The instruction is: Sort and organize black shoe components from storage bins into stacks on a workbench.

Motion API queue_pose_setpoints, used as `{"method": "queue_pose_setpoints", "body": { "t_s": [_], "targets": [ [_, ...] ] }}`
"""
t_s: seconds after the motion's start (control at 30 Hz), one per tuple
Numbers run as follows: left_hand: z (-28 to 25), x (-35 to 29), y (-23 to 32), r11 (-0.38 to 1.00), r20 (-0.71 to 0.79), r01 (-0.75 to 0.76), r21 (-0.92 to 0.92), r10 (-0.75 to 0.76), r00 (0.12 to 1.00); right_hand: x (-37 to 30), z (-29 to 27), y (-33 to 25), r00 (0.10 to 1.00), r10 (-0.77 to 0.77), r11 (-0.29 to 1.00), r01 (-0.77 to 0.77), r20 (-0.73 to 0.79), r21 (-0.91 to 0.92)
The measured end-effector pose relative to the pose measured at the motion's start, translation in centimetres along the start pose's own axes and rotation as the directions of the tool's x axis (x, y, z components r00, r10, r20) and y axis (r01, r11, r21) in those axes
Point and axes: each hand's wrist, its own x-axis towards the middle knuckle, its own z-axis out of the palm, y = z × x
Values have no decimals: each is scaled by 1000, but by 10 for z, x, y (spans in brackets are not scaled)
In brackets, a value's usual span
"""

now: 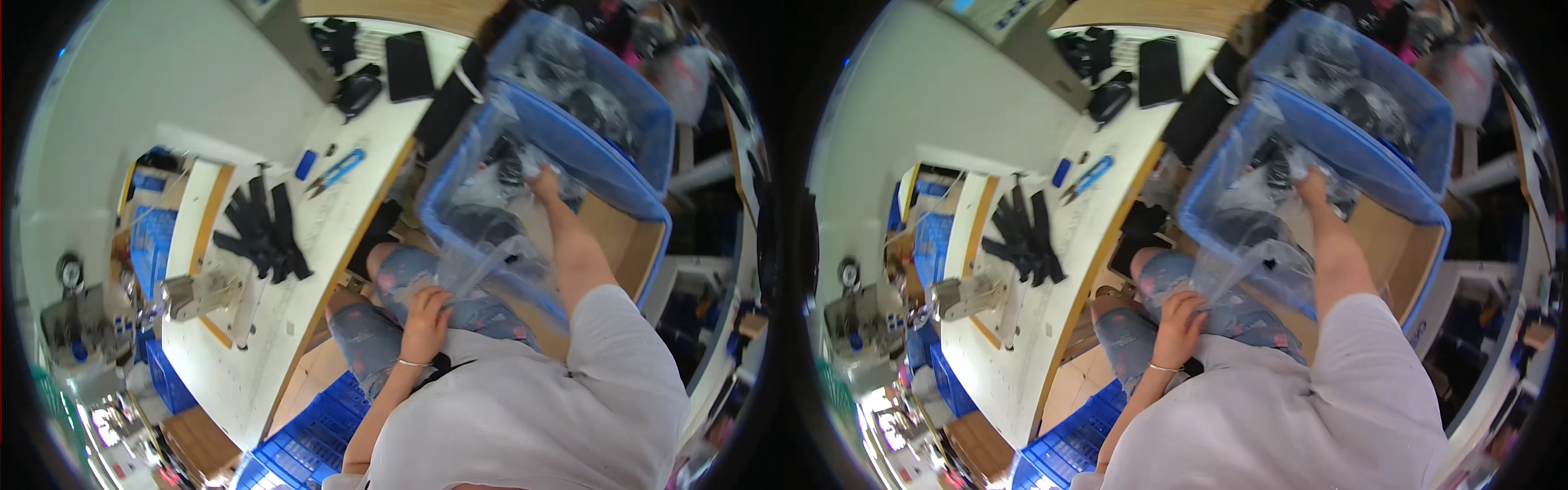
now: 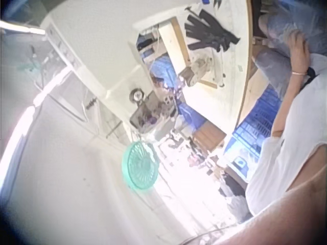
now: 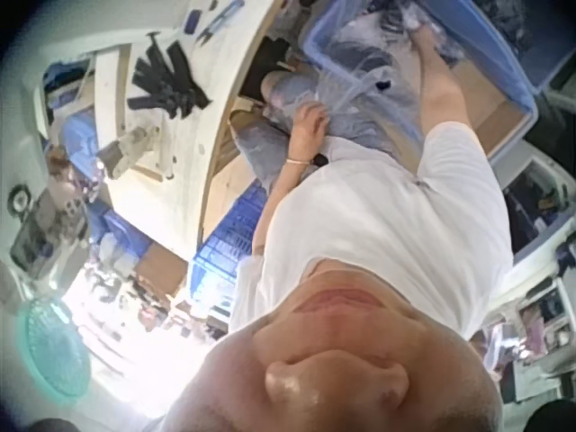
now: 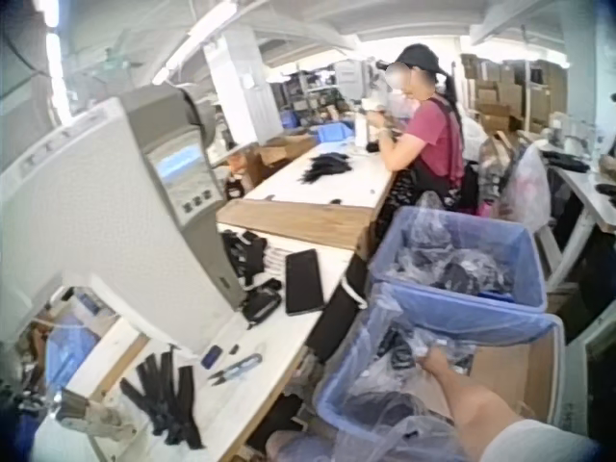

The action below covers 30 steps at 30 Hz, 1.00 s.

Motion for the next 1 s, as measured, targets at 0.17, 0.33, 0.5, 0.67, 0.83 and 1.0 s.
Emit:
{"method": "queue_pose_setpoints", "body": {
  "t_s": [0.17, 0.33, 0.5, 0.67, 0.83, 1.0],
  "targets": [
    [-25, -19, -8, 995, -95, 99, -9, -99, 990, -30, -85, -99, 929, 110, 635, -339, 352, 694],
    [-32, -6, 13, 995, -162, 84, -56, -93, 982, -89, -256, -150, 871, -384, 472, -100, 306, 876],
    [-68, -6, 60, 988, -512, -147, 51, 153, 845, -215, -297, -260, 806, -531, 320, -94, 261, 943],
    [-113, -45, 80, 929, -658, -257, 268, 371, 655, -282, -240, -314, 179, -823, 520, -144, 539, 842],
    [-129, -112, 56, 967, -489, 255, 1, -222, 844, -362, -137, -335, -17, -577, 790, -265, 816, 553],
    [-93, -173, -1, 927, -578, 364, -91, -347, 738, -413, -119, -328, -65, -549, 824, -208, 834, 526]
  ]
}}
